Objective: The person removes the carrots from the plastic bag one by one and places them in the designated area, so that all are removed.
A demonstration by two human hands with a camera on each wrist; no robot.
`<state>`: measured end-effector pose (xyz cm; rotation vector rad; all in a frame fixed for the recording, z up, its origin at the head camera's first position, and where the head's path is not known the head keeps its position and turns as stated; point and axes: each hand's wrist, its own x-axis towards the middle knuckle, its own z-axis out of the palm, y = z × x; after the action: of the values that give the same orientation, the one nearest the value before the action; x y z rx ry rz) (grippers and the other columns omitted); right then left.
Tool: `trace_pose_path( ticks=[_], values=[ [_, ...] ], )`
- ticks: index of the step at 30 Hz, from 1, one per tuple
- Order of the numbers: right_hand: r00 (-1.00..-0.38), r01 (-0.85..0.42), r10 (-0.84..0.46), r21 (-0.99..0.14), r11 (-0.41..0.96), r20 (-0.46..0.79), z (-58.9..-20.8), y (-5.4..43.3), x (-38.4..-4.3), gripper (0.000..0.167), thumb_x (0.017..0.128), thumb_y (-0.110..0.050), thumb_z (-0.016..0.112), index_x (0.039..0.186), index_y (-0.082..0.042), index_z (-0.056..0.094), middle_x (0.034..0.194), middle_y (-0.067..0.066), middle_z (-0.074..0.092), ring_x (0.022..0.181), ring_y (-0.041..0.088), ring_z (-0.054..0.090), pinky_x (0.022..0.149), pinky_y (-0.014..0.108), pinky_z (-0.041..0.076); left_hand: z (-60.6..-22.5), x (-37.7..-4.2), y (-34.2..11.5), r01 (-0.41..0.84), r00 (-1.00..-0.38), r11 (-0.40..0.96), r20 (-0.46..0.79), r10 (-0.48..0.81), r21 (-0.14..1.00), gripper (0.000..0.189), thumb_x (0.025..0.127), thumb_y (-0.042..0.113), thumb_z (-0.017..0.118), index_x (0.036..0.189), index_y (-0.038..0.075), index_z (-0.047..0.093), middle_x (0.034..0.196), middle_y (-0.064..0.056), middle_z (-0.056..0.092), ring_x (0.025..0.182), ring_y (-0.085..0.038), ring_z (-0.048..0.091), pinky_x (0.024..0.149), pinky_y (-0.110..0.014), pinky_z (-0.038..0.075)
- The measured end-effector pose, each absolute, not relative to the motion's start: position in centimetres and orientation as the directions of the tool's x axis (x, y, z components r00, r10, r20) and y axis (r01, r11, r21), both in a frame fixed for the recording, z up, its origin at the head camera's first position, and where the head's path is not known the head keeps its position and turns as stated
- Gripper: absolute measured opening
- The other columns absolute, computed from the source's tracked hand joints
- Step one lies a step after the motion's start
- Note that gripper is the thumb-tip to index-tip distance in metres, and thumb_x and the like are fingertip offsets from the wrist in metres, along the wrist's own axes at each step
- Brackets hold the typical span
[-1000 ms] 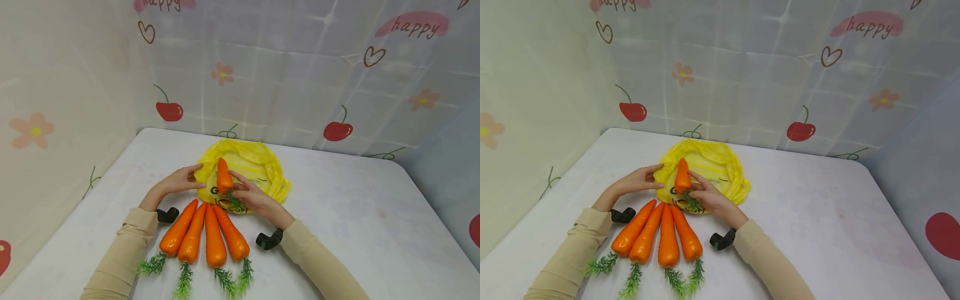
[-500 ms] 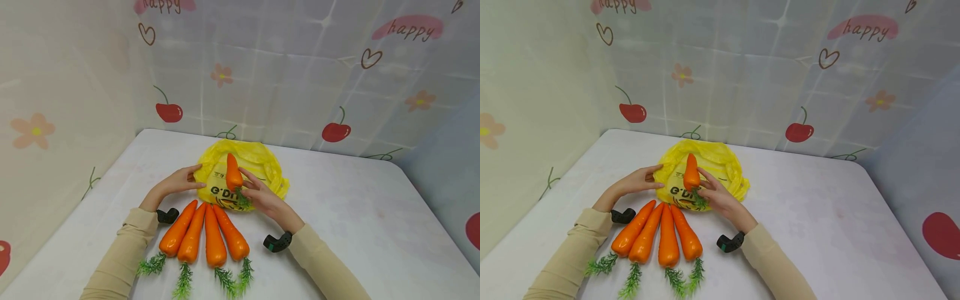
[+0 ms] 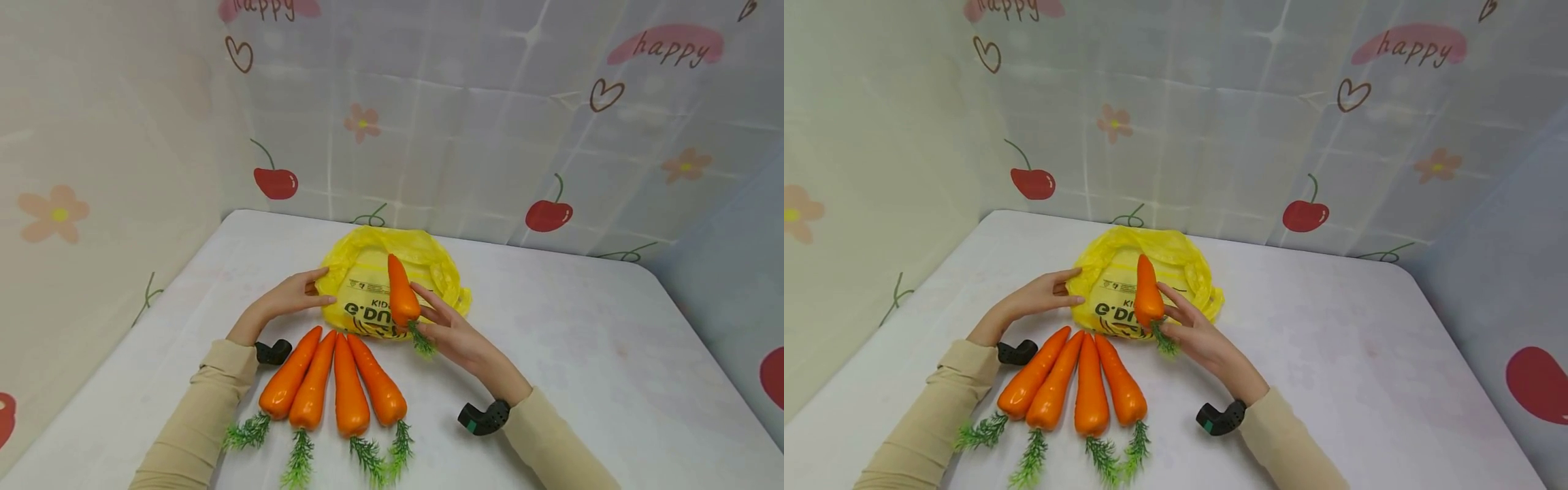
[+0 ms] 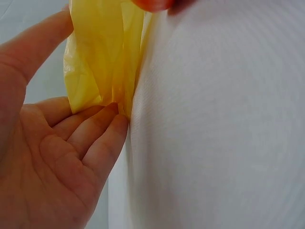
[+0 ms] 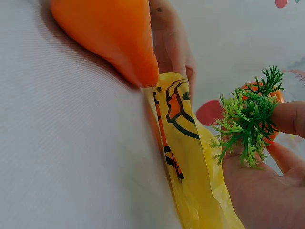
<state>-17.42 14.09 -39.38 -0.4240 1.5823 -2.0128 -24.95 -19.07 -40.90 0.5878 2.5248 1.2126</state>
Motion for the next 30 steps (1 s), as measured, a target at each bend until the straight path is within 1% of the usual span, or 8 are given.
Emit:
trace_pose_path(
  ticks=[3,6,9,12,15,19,25,30],
  values=[
    [-0.798,0.206,-0.597,-0.969,-0.135,-0.086,-39.5,14.9,-16.9,0.067,0.094,0.001,0.047,0.151,-0.022,0.021,0.15,0.015,0.022,0.134,0.031,0.024,0.107,0.051,0.018,-40.8,-24.9,-19.1,0.237,-0.879,0.562,-0.072,0.472,0.792,0.082,0.088,0.031,0.067,0.145,-0.008,0.023,0.145,-0.026,0.028,0.126,-0.037,0.039,0.101,-0.047,0.033],
    [-0.784,0.191,-0.614,-0.975,-0.109,-0.085,-39.7,15.6,-16.3,0.067,0.094,0.0,0.048,0.151,-0.022,0.02,0.151,0.013,0.019,0.135,0.03,0.021,0.107,0.053,0.016,-40.8,-24.9,-19.1,0.237,-0.877,0.555,-0.07,0.475,0.797,0.081,0.088,0.029,0.067,0.144,-0.009,0.022,0.145,-0.027,0.028,0.126,-0.038,0.039,0.101,-0.048,0.032],
    [-0.773,0.174,-0.629,-0.981,-0.08,-0.086,-39.9,16.3,-15.8,0.066,0.096,-0.003,0.049,0.151,-0.023,0.02,0.151,0.014,0.018,0.135,0.031,0.021,0.107,0.056,0.014,-40.8,-24.9,-19.1,0.241,-0.876,0.558,-0.07,0.477,0.794,0.081,0.088,0.029,0.067,0.144,-0.009,0.022,0.144,-0.027,0.028,0.125,-0.038,0.039,0.101,-0.048,0.033],
    [-0.758,0.149,-0.648,-0.988,-0.051,-0.081,-39.9,16.8,-15.2,0.065,0.097,-0.006,0.049,0.151,-0.022,0.019,0.15,0.017,0.021,0.134,0.032,0.025,0.106,0.057,0.015,-40.9,-25.0,-19.0,0.241,-0.876,0.566,-0.075,0.477,0.788,0.082,0.088,0.032,0.067,0.144,-0.009,0.023,0.144,-0.026,0.029,0.125,-0.038,0.04,0.101,-0.048,0.033],
    [-0.743,0.148,-0.662,-0.989,-0.027,-0.093,-39.9,17.3,-14.5,0.064,0.097,-0.007,0.049,0.151,-0.024,0.019,0.149,0.017,0.023,0.131,0.031,0.03,0.105,0.056,0.018,-41.0,-25.0,-19.1,0.238,-0.876,0.568,-0.078,0.475,0.788,0.083,0.087,0.034,0.067,0.144,-0.008,0.023,0.145,-0.025,0.03,0.126,-0.037,0.039,0.102,-0.046,0.033],
    [-0.719,0.173,-0.684,-0.985,-0.003,-0.124,-39.9,18.0,-13.7,0.063,0.098,-0.007,0.049,0.151,-0.024,0.019,0.148,0.016,0.025,0.128,0.029,0.036,0.105,0.05,0.025,-41.0,-25.0,-19.0,0.243,-0.875,0.559,-0.071,0.479,0.793,0.084,0.087,0.034,0.067,0.144,-0.009,0.023,0.144,-0.026,0.03,0.125,-0.036,0.04,0.101,-0.046,0.033],
    [-0.649,0.141,-0.757,-0.99,-0.022,-0.075,-40.3,19.5,-12.5,0.063,0.097,0.0,0.045,0.152,-0.017,0.018,0.147,0.018,0.026,0.12,0.03,0.045,0.099,0.036,0.037,-40.8,-24.8,-18.9,0.246,-0.874,0.549,-0.063,0.482,0.799,0.081,0.089,0.028,0.066,0.143,-0.01,0.022,0.144,-0.027,0.029,0.126,-0.036,0.039,0.101,-0.046,0.033],
    [-0.559,0.123,-0.829,-0.99,-0.065,-0.015,-40.9,20.7,-11.8,0.062,0.097,0.004,0.041,0.151,-0.012,0.017,0.146,0.017,0.029,0.12,0.032,0.046,0.097,0.036,0.04,-40.3,-24.5,-18.7,0.238,-0.875,0.548,-0.067,0.479,0.802,0.078,0.09,0.023,0.065,0.143,-0.011,0.021,0.144,-0.029,0.026,0.127,-0.038,0.037,0.102,-0.047,0.032]
  ],
)
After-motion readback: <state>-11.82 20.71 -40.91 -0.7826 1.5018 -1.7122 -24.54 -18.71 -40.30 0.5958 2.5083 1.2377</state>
